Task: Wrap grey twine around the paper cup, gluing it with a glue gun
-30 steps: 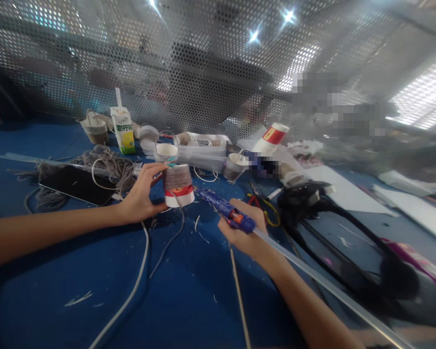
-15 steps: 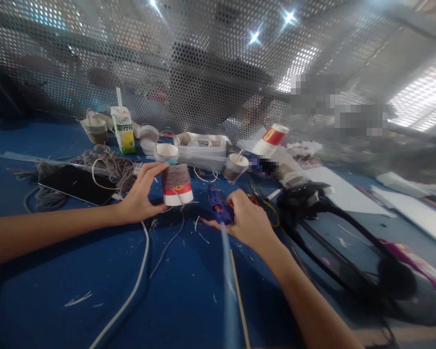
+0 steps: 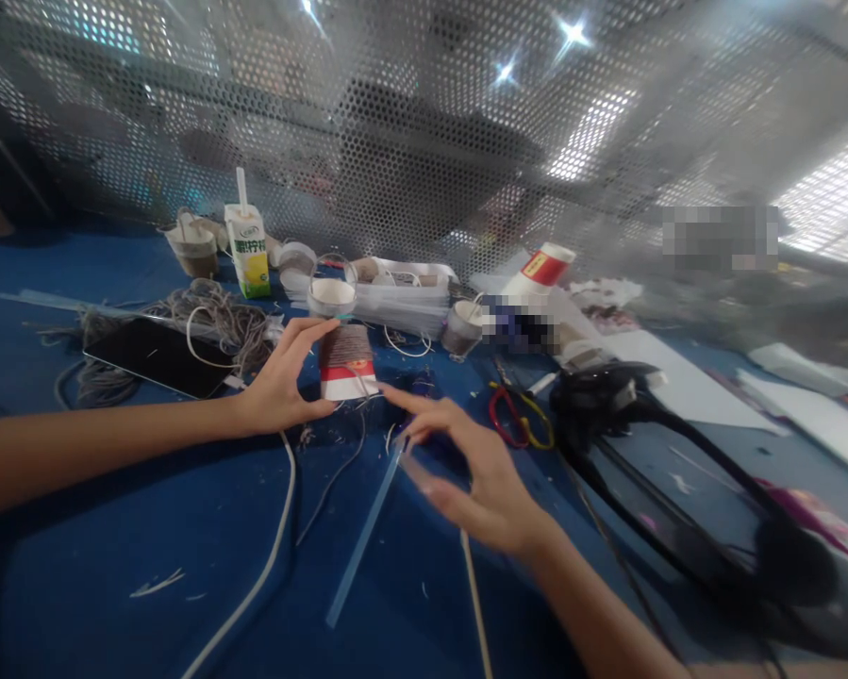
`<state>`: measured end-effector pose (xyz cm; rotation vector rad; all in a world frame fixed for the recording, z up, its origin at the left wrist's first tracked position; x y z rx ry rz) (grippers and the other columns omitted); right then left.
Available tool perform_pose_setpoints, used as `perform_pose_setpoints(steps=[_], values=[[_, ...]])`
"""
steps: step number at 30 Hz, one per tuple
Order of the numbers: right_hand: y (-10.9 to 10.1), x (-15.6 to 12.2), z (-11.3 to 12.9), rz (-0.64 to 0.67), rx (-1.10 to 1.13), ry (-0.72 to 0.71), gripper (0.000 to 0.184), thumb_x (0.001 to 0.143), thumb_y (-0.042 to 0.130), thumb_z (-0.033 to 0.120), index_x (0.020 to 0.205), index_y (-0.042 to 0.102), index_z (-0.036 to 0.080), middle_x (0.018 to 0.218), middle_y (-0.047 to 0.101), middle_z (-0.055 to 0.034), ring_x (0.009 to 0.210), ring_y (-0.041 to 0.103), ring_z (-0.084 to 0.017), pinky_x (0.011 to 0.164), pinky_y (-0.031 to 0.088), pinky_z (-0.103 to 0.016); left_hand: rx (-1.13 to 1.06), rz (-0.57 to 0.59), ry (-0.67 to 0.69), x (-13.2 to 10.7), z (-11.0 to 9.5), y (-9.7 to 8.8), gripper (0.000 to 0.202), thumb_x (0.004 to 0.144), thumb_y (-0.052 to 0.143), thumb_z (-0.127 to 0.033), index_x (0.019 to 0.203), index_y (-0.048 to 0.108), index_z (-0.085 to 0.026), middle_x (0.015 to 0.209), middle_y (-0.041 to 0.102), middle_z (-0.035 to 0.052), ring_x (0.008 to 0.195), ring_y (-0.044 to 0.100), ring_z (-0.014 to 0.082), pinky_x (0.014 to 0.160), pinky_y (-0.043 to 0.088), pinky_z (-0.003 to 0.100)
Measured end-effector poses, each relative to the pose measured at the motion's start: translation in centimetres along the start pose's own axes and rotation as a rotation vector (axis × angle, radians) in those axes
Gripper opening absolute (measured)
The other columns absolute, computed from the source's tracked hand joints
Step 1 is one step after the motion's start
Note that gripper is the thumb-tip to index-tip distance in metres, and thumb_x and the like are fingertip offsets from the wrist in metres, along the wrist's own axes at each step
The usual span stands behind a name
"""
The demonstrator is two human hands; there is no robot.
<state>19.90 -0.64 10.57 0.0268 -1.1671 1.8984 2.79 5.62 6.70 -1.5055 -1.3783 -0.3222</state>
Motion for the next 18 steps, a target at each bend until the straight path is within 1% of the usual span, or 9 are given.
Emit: perform_pose_setpoints(steps=[2,4,7,11,12,13,15,16,18], values=[[1.9,-0.1,0.1,0.101,0.048,0.054,0.029,0.093,0.047,0.05,0.098,0.056,0.023,0.138,0.057,-0.0165,0.076,0.065,-0.018,0.066,0.054,-0.034,-0.001,-0.008,0.004,0.0,-0.1,-0.1,0.083,0.067,0.071,-0.021,0.14,0.031,-0.018,0.127,0.043,0.0141,0.123,0.046,0.0331,0.105,0.046,0.055],[3.0,-0.1,-0.4,0.139,0.095,0.13,0.027,0.093,0.048,0.049,0.095,0.054,0.022,0.139,0.056,-0.0173,0.056,0.055,-0.01,0.054,0.049,-0.029,0.001,-0.02,0.021,0.0,-0.3,-0.2,0.082,0.068,0.07,-0.022,0.139,0.031,-0.018,0.126,0.044,0.0135,0.121,0.047,0.032,0.104,0.047,0.054],[3.3,-0.3,-1.4,0.126,0.208,0.21,0.026,0.093,0.05,0.048,0.094,0.054,0.023,0.135,0.059,-0.0162,0.048,0.047,-0.007,0.048,0.047,-0.027,-0.007,-0.03,0.039,0.1,-0.5,-0.3,0.08,0.068,0.069,-0.022,0.139,0.032,-0.018,0.125,0.044,0.0136,0.121,0.047,0.0315,0.103,0.048,0.053],[2.1,-0.8,-3.5,-0.003,0.377,0.309,0.027,0.094,0.049,0.047,0.092,0.054,0.021,0.145,0.05,-0.0166,0.041,0.045,-0.003,0.044,0.05,-0.026,-0.06,-0.016,0.062,0.1,-0.4,-0.3,0.083,0.067,0.07,-0.024,0.14,0.031,-0.019,0.126,0.043,0.0138,0.122,0.046,0.031,0.101,0.05,0.05],[1.8,-0.9,-4.0,-0.039,0.401,0.336,0.026,0.094,0.049,0.045,0.09,0.055,0.02,0.143,0.052,-0.0161,0.04,0.045,-0.002,0.044,0.05,-0.026,-0.076,-0.015,0.072,0.1,-0.4,-0.3,0.083,0.067,0.07,-0.025,0.141,0.031,-0.019,0.126,0.043,0.0137,0.121,0.046,0.0308,0.101,0.051,0.049],[1.6,-1.0,-4.4,-0.066,0.421,0.36,0.025,0.095,0.049,0.043,0.088,0.055,0.02,0.138,0.058,-0.0152,0.039,0.046,-0.002,0.045,0.051,-0.025,-0.09,-0.016,0.082,0.1,-0.4,-0.3,0.083,0.067,0.07,-0.025,0.141,0.031,-0.019,0.127,0.043,0.0137,0.122,0.046,0.0305,0.101,0.051,0.049],[1.3,-0.9,-4.9,-0.091,0.465,0.379,0.026,0.095,0.05,0.044,0.086,0.057,0.02,0.115,0.072,-0.0119,0.036,0.045,-0.003,0.048,0.054,-0.026,-0.112,-0.02,0.094,0.0,-0.4,-0.4,0.083,0.067,0.069,-0.025,0.141,0.031,-0.02,0.127,0.042,0.0137,0.122,0.046,0.0302,0.102,0.051,0.049],[1.3,-0.7,-4.9,-0.098,0.491,0.374,0.028,0.094,0.051,0.046,0.085,0.058,0.02,0.101,0.076,-0.0096,0.035,0.044,-0.004,0.048,0.055,-0.027,-0.12,-0.022,0.098,0.0,-0.4,-0.4,0.083,0.067,0.069,-0.025,0.141,0.031,-0.02,0.128,0.042,0.0138,0.122,0.046,0.0302,0.103,0.05,0.049],[1.0,-0.5,-5.2,-0.127,0.523,0.368,0.032,0.091,0.053,0.051,0.083,0.059,0.02,0.077,0.075,-0.0053,0.032,0.043,-0.006,0.045,0.054,-0.028,-0.136,-0.024,0.103,0.0,-0.4,-0.4,0.083,0.067,0.069,-0.024,0.142,0.031,-0.02,0.128,0.041,0.0139,0.123,0.045,0.0305,0.103,0.05,0.05]])
Point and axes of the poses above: each hand's wrist, its own x-axis towards the middle knuckle, its own y-axis out of the palm, z = x × y, the point moved 9 cm from there along x, towards the middle knuckle
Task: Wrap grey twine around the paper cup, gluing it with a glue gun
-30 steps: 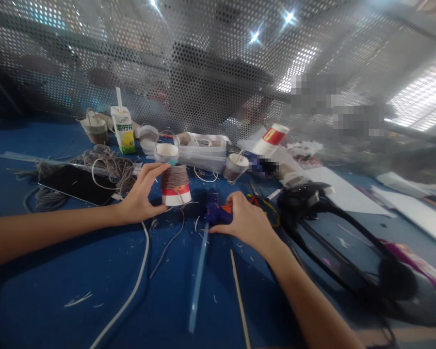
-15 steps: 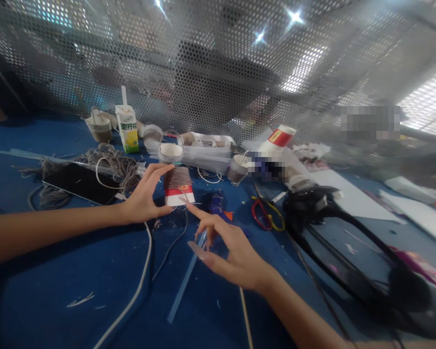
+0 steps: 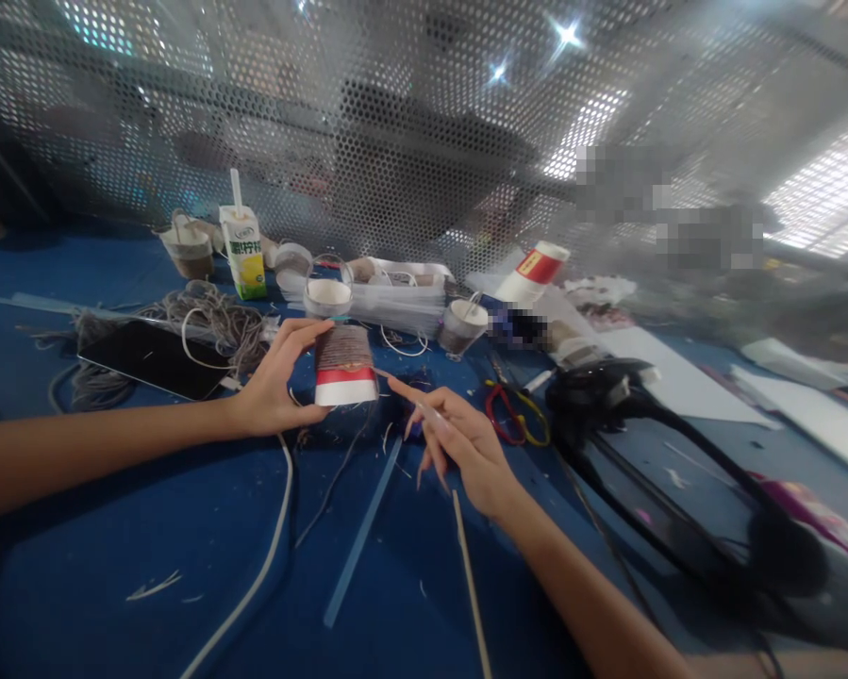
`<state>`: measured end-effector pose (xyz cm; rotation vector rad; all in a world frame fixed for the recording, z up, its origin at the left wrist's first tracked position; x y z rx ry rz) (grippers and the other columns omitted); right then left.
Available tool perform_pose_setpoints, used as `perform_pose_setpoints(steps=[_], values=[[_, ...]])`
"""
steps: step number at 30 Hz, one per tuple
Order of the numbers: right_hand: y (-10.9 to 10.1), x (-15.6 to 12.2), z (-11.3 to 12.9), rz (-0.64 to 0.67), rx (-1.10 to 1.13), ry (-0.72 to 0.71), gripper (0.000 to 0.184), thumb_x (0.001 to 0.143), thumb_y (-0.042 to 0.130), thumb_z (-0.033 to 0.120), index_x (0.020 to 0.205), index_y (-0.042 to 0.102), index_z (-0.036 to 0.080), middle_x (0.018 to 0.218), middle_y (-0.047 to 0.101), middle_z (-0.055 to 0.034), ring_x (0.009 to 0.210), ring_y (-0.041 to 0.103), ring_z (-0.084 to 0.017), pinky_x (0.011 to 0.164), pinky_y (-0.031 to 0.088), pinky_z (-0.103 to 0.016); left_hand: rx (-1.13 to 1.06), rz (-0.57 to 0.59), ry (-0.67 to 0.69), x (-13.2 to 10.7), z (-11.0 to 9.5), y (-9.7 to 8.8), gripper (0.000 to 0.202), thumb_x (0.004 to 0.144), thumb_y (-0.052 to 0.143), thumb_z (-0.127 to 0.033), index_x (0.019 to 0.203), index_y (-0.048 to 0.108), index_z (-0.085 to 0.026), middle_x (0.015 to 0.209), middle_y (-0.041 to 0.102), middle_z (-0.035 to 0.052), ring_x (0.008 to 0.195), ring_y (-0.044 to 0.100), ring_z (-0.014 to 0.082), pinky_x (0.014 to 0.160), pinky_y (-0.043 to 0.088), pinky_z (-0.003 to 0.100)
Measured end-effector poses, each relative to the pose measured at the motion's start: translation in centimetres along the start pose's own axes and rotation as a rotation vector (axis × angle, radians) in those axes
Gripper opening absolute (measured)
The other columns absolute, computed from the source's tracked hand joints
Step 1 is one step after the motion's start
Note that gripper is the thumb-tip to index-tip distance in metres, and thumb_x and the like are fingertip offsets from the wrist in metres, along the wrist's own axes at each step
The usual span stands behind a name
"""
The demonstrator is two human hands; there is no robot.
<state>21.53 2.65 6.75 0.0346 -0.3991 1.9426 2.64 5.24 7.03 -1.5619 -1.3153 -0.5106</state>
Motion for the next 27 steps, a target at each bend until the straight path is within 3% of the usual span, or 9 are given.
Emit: perform_pose_setpoints(steps=[4,7,9,11,15,20,24,27], values=[[-2.2,0.4,-0.1,-0.203,0.03,-0.034,0.032,0.09,0.055,0.047,0.074,0.06,0.02,0.058,0.068,-0.0014,0.03,0.043,-0.008,0.035,0.048,-0.024,-0.037,0.008,-0.004,0.0,0.1,0.0,0.085,0.066,0.07,-0.024,0.142,0.032,-0.022,0.128,0.041,0.0133,0.123,0.045,0.031,0.104,0.049,0.052],[-3.5,0.0,0.5,-0.337,0.103,-0.107,0.027,0.09,0.056,0.041,0.073,0.06,0.02,0.067,0.071,-0.001,0.031,0.044,-0.006,0.032,0.046,-0.021,-0.068,0.044,-0.016,0.0,0.1,0.2,0.085,0.066,0.072,-0.024,0.142,0.032,-0.024,0.128,0.042,0.0126,0.123,0.046,0.0313,0.103,0.049,0.053],[-2.8,-0.1,0.9,-0.291,0.161,-0.123,0.024,0.09,0.057,0.039,0.075,0.059,0.02,0.085,0.075,-0.0032,0.032,0.045,-0.005,0.031,0.046,-0.022,-0.096,0.085,-0.017,0.1,0.0,0.5,0.086,0.066,0.073,-0.023,0.142,0.033,-0.024,0.128,0.042,0.0125,0.123,0.046,0.0314,0.103,0.05,0.053],[-1.2,-0.2,1.0,-0.165,0.177,-0.09,0.023,0.09,0.058,0.037,0.075,0.057,0.02,0.101,0.075,-0.0058,0.034,0.048,-0.005,0.033,0.049,-0.024,-0.122,0.119,0.001,0.2,-0.3,0.7,0.086,0.065,0.073,-0.022,0.142,0.033,-0.024,0.127,0.043,0.0125,0.122,0.047,0.0313,0.102,0.05,0.052],[1.4,-0.7,1.0,0.038,0.09,-0.047,0.023,0.093,0.056,0.036,0.077,0.058,0.019,0.116,0.071,-0.0093,0.04,0.054,-0.004,0.041,0.051,-0.023,-0.144,0.145,0.05,0.3,-1.0,0.9,0.086,0.066,0.072,-0.019,0.142,0.032,-0.025,0.128,0.043,0.0124,0.123,0.048,0.0303,0.103,0.05,0.051],[1.0,-0.7,0.8,0.038,0.08,-0.079,0.021,0.095,0.053,0.037,0.083,0.06,0.02,0.115,0.072,-0.0084,0.039,0.053,-0.003,0.048,0.055,-0.024,-0.141,0.157,0.051,0.2,-1.0,1.0,0.086,0.067,0.072,-0.017,0.142,0.032,-0.025,0.129,0.044,0.0122,0.124,0.047,0.0297,0.105,0.049,0.051],[0.6,-0.8,1.0,0.024,0.063,-0.09,0.026,0.095,0.052,0.037,0.079,0.061,0.019,0.113,0.072,-0.0109,0.043,0.055,-0.006,0.038,0.046,-0.02,-0.135,0.154,0.064,0.2,-1.1,1.0,0.085,0.068,0.072,-0.018,0.142,0.032,-0.024,0.128,0.044,0.0125,0.123,0.048,0.0294,0.104,0.05,0.049],[1.6,-1.0,1.3,0.086,-0.009,-0.076,0.029,0.095,0.05,0.041,0.08,0.062,0.019,0.117,0.071,-0.0126,0.044,0.055,-0.006,0.036,0.045,-0.021,-0.095,0.157,0.081,0.3,-1.3,1.0,0.085,0.069,0.073,-0.018,0.142,0.032,-0.023,0.127,0.045,0.0127,0.122,0.049,0.0297,0.102,0.051,0.049]])
Point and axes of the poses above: each hand's wrist, its own x-axis towards the middle knuckle, its own y-axis out of the palm, z = x × y, the point moved 9 cm from there along x, towards the middle knuckle
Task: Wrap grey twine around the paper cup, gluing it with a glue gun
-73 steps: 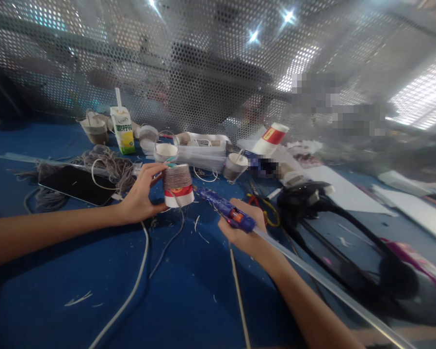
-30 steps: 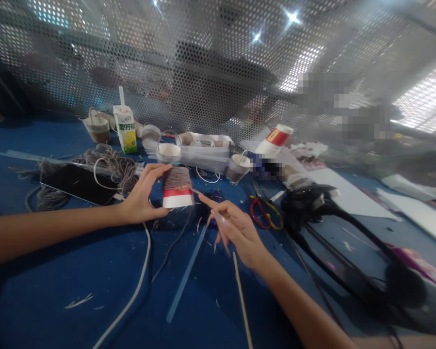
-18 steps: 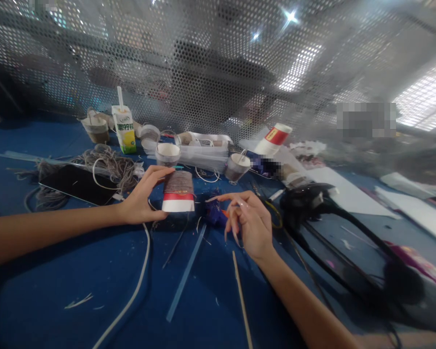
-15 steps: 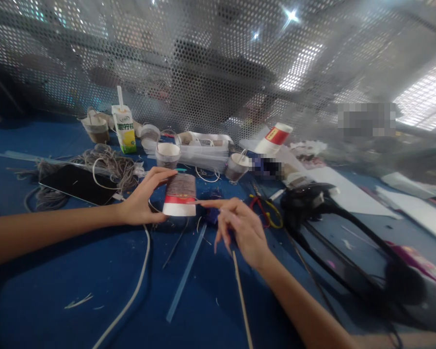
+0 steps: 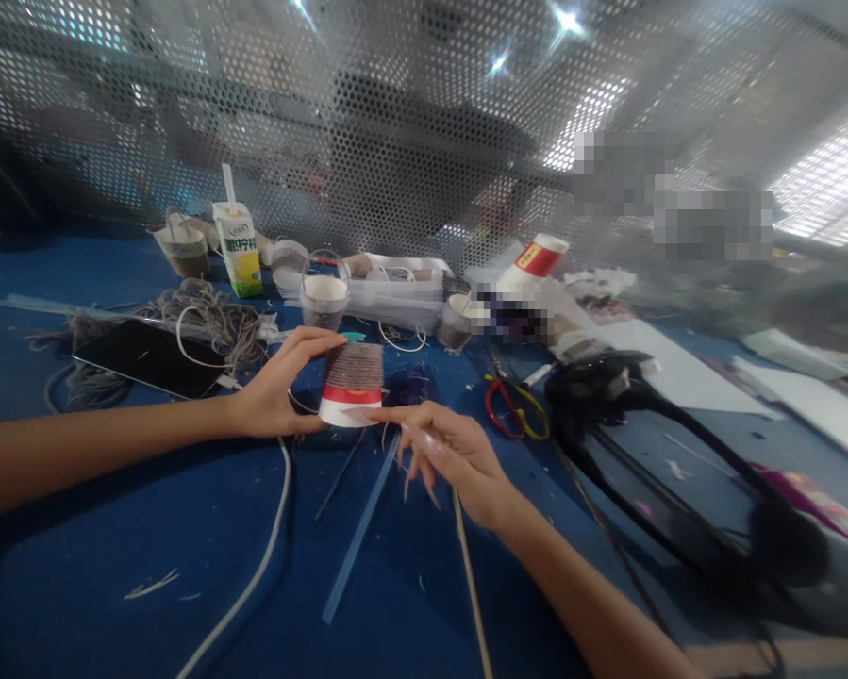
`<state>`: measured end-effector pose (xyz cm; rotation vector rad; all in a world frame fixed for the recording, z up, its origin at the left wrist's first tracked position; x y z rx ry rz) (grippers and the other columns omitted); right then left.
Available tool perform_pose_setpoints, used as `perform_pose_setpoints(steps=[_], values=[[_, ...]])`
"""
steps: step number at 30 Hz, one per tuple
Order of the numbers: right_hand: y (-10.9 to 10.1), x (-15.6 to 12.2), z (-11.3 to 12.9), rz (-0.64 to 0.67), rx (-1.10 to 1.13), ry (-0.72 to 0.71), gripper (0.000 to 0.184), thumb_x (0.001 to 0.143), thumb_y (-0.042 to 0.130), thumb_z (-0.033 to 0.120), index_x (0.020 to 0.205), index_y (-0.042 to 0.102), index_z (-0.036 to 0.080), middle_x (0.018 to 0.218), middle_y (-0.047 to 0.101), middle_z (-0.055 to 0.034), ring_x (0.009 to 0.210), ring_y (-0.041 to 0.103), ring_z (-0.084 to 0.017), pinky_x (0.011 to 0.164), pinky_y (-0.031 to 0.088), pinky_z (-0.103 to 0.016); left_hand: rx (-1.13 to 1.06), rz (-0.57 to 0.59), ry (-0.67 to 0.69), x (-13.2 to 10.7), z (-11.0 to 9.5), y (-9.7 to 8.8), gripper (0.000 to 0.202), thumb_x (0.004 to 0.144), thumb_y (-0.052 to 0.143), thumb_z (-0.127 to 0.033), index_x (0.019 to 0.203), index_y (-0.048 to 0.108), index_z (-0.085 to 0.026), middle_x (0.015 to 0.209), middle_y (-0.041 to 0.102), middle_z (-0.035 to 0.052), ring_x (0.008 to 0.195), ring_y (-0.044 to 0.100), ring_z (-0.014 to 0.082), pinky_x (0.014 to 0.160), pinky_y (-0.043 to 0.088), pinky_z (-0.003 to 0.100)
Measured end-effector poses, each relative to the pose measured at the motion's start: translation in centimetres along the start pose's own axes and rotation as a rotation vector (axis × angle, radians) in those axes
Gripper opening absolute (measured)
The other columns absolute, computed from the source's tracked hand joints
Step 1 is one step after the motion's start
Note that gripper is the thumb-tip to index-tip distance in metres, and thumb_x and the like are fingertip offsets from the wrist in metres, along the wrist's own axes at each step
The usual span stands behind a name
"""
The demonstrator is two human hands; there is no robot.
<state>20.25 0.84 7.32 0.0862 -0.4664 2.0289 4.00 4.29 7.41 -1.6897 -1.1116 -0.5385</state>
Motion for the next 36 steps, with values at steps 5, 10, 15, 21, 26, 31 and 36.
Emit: perform_pose_setpoints(steps=[5,10,15,21,26,31,36], values=[[1.4,0.1,0.2,0.075,-0.098,0.03,0.025,0.094,0.05,0.045,0.094,0.058,0.021,0.139,0.056,-0.0159,0.045,0.053,-0.004,0.047,0.054,-0.026,0.073,-0.001,0.047,0.0,-0.5,0.1,0.083,0.07,0.072,-0.018,0.142,0.031,-0.023,0.127,0.048,0.0139,0.12,0.052,0.0295,0.099,0.053,0.05],[1.7,0.0,0.5,0.136,-0.188,-0.008,0.028,0.095,0.048,0.045,0.085,0.057,0.02,0.13,0.063,-0.016,0.044,0.052,-0.005,0.046,0.052,-0.025,0.09,0.0,0.053,0.0,-0.7,0.1,0.081,0.072,0.072,-0.018,0.142,0.031,-0.022,0.127,0.049,0.0143,0.12,0.052,0.0288,0.099,0.053,0.05],[2.0,0.0,0.5,0.145,-0.282,-0.047,0.02,0.095,0.048,0.039,0.096,0.057,0.022,0.134,0.06,-0.0152,0.049,0.057,-0.007,0.045,0.051,-0.025,0.07,-0.021,0.016,-0.2,-0.3,0.2,0.084,0.071,0.07,-0.015,0.144,0.028,-0.023,0.127,0.045,0.0135,0.122,0.049,0.0292,0.1,0.053,0.05],[-1.0,-0.6,3.2,-0.259,-0.418,-0.342,0.031,0.078,0.072,0.016,0.1,0.053,0.025,0.132,0.057,-0.0101,0.046,0.049,-0.003,0.045,0.053,-0.025,0.018,-0.019,-0.06,-0.2,0.4,0.2,0.086,0.072,0.069,-0.015,0.146,0.024,-0.023,0.127,0.037,0.0137,0.125,0.045,0.0304,0.103,0.052,0.051],[-0.7,0.1,1.4,-0.17,-0.363,-0.226,0.083,0.067,0.082,0.017,0.128,0.029,0.036,0.16,0.016,-0.0151,0.045,0.042,0.001,0.042,0.053,-0.025,-0.128,0.04,0.047,-0.1,-0.4,0.6,0.08,0.073,0.072,-0.021,0.141,0.028,-0.023,0.13,0.039,0.0158,0.129,0.044,0.0331,0.109,0.044,0.057],[0.1,0.2,0.5,-0.124,-0.426,-0.232,0.083,0.072,0.075,0.012,0.136,0.029,0.036,0.151,0.032,-0.0147,0.048,0.046,-0.001,0.037,0.046,-0.022,-0.201,0.112,0.092,-0.2,-0.8,1.4,0.082,0.075,0.074,-0.026,0.142,0.026,-0.026,0.137,0.038,0.0174,0.134,0.041,0.0342,0.109,0.043,0.057],[0.1,-0.1,0.8,-0.168,-0.435,-0.263,0.082,0.071,0.071,0.009,0.137,0.03,0.036,0.146,0.037,-0.0123,0.046,0.042,0.001,0.035,0.042,-0.021,-0.14,0.107,0.077,-0.4,-0.8,1.5,0.099,0.067,0.081,-0.034,0.146,0.022,-0.024,0.134,0.038,0.0181,0.131,0.044,0.037,0.106,0.046,0.057]])
Point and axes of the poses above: each hand's wrist, its own x-axis towards the middle knuckle, its own y-axis out of the palm, z = x × y, the point moved 9 cm from there along x, towards the middle knuckle
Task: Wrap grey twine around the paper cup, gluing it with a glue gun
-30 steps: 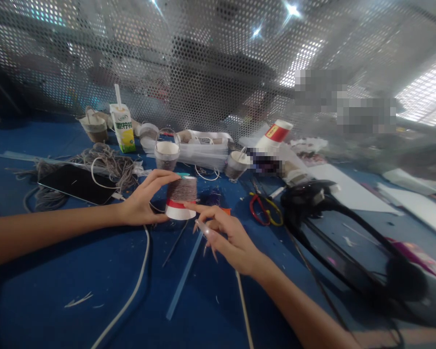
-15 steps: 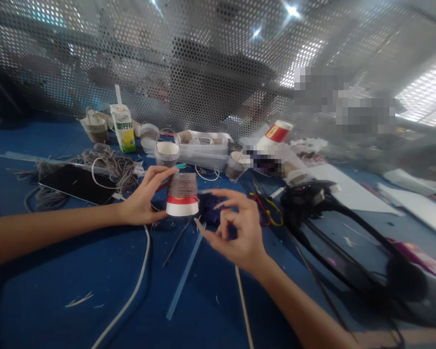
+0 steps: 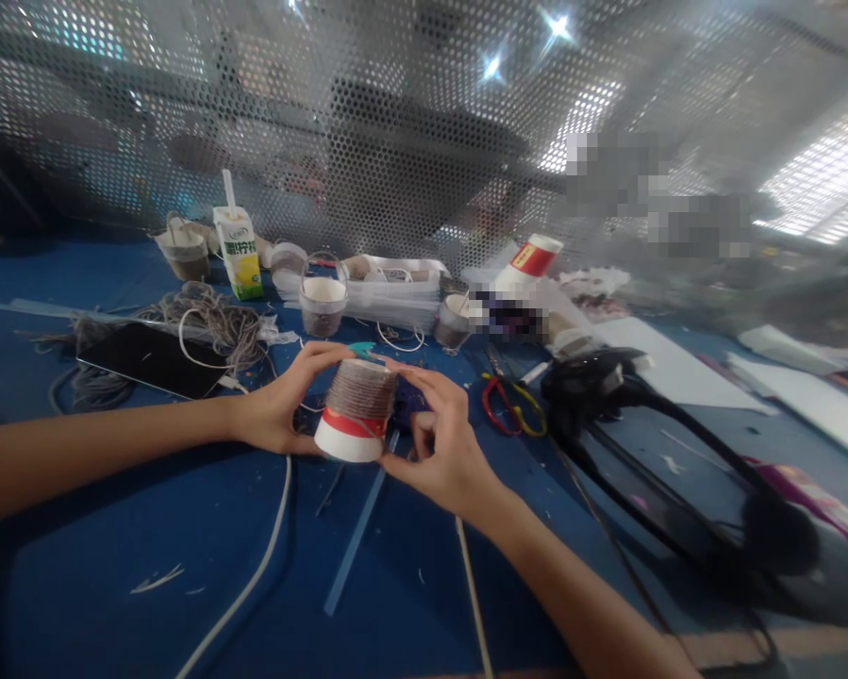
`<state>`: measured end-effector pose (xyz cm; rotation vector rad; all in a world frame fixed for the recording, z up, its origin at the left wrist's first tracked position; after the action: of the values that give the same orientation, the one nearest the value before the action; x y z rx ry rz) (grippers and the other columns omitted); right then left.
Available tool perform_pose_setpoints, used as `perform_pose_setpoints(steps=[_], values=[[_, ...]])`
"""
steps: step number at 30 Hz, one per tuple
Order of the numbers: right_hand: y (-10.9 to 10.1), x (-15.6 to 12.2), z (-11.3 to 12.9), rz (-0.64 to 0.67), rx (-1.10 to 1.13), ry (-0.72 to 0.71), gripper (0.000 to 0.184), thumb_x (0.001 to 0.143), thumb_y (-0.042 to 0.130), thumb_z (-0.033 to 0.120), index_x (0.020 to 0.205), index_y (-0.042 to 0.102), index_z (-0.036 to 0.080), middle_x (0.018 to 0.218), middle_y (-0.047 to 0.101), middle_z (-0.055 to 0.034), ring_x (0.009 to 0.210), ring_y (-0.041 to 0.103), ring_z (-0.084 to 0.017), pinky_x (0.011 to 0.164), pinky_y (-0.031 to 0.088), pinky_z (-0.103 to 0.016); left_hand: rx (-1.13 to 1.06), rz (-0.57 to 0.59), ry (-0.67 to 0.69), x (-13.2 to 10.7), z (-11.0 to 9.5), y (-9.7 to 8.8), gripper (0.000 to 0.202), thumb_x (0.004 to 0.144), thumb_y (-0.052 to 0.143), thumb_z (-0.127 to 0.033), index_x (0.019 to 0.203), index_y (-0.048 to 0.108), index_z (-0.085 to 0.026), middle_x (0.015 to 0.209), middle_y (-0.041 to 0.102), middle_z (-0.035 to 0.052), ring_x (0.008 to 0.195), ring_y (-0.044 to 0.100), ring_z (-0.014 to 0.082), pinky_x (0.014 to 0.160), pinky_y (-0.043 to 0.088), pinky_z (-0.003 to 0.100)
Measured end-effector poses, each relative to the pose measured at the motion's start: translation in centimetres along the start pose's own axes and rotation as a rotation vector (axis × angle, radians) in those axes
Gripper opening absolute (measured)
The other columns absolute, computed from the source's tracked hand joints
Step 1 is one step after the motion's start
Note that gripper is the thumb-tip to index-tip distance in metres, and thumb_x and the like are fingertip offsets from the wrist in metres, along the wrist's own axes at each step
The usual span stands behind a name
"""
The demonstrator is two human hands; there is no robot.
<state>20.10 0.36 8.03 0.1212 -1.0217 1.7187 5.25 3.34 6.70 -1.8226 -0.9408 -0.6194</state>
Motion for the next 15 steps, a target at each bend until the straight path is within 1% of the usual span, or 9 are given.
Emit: perform_pose_setpoints(steps=[3,7,10,13,15], values=[[0.09,-0.05,0.16,-0.002,-0.013,0.014,0.082,0.073,0.071,0.01,0.138,0.029,0.036,0.146,0.037,-0.0127,0.043,0.038,0.002,0.034,0.041,-0.021,0.037,-0.002,-0.003,-0.08,-0.2,-0.07,0.101,0.067,0.08,-0.036,0.148,0.02,-0.023,0.134,0.038,0.0183,0.129,0.044,0.0372,0.105,0.047,0.056],[0.39,-0.07,0.06,0.003,-0.045,0.063,0.081,0.075,0.07,0.011,0.14,0.028,0.036,0.149,0.036,-0.0146,0.042,0.036,0.002,0.036,0.047,-0.023,0.076,-0.005,0.009,-0.08,-0.54,-0.19,0.099,0.07,0.078,-0.034,0.148,0.019,-0.024,0.133,0.039,0.0175,0.127,0.045,0.0362,0.104,0.047,0.057],[0.62,-0.04,0.21,0.007,-0.046,0.073,0.081,0.078,0.068,0.011,0.142,0.026,0.036,0.152,0.033,-0.015,0.041,0.035,0.001,0.036,0.049,-0.024,0.101,-0.006,0.017,-0.04,-0.57,-0.19,0.097,0.071,0.077,-0.031,0.149,0.019,-0.025,0.132,0.041,0.0171,0.125,0.047,0.0349,0.103,0.048,0.056],[0.77,0.04,0.55,0.025,-0.021,0.064,0.082,0.08,0.067,0.013,0.144,0.022,0.038,0.157,0.027,-0.0148,0.041,0.034,0.001,0.04,0.053,-0.026,0.137,-0.009,0.006,0.02,-0.32,-0.24,0.093,0.072,0.076,-0.03,0.147,0.021,-0.024,0.129,0.043,0.0162,0.122,0.049,0.0332,0.101,0.05,0.055],[0.61,0.04,1.04,0.029,0.004,0.035,0.085,0.078,0.071,0.015,0.144,0.022,0.038,0.159,0.021,-0.0151,0.041,0.036,0.001,0.044,0.056,-0.029,0.144,-0.037,-0.016,0.05,0.03,-0.54,0.089,0.072,0.077,-0.031,0.144,0.027,-0.024,0.126,0.045,0.015,0.12,0.051,0.0318,0.1,0.052,0.054]])
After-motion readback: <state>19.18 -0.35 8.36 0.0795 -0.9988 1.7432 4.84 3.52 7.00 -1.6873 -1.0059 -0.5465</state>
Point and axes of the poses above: each hand's wrist, its own x-axis towards the middle knuckle, its own y-axis out of the palm, z = x × y, the point moved 9 cm from there along x, towards the middle knuckle
